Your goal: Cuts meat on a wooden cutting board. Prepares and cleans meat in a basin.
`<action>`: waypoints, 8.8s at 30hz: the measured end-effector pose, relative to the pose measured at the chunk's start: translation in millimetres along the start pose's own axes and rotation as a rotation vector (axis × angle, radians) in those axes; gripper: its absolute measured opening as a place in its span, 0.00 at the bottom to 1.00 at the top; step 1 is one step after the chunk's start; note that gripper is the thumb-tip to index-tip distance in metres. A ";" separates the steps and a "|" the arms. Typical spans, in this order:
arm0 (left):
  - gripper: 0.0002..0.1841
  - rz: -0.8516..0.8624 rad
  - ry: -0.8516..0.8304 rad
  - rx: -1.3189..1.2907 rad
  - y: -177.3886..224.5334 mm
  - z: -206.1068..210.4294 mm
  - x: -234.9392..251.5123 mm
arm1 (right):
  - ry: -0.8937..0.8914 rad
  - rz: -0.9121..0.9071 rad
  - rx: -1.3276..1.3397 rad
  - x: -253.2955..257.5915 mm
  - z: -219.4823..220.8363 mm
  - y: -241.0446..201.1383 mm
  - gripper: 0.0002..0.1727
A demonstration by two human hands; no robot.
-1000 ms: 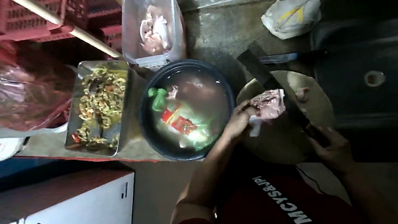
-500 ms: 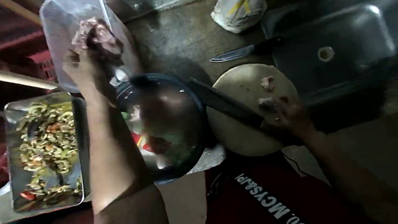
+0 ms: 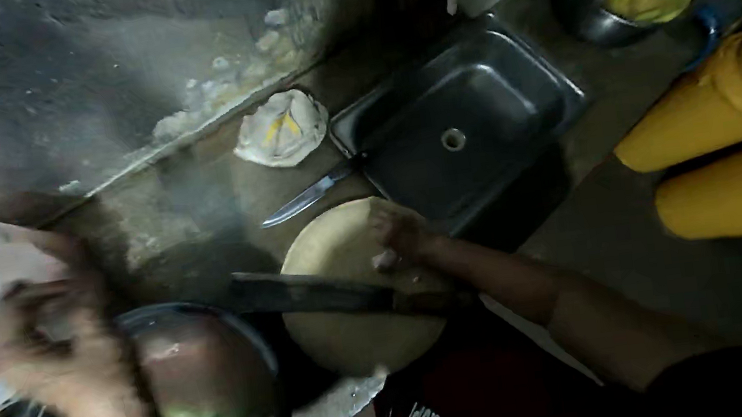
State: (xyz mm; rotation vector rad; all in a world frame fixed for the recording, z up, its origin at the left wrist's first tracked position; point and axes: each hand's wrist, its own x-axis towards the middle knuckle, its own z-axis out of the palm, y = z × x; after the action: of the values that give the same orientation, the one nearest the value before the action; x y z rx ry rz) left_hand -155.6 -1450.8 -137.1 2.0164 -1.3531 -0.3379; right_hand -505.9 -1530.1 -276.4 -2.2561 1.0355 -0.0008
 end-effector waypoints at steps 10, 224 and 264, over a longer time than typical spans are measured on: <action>0.13 -0.220 -0.333 -0.462 76.9 175.5 -130.3 | 0.186 0.123 1.084 -30.7 -46.4 35.8 0.15; 0.27 -0.287 0.201 -0.697 -126.3 -24.3 -152.7 | -0.204 -0.580 -0.083 121.5 54.5 -298.3 0.13; 0.25 -0.493 0.204 -0.706 12.8 8.1 -150.6 | -0.001 -0.141 -0.133 -4.5 -11.2 -6.1 0.26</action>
State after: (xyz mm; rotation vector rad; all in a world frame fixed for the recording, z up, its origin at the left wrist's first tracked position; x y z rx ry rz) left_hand -233.5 -1322.6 -157.3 1.6776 -0.4815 -0.6958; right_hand -507.8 -1530.3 -263.0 -2.4454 0.8978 0.0098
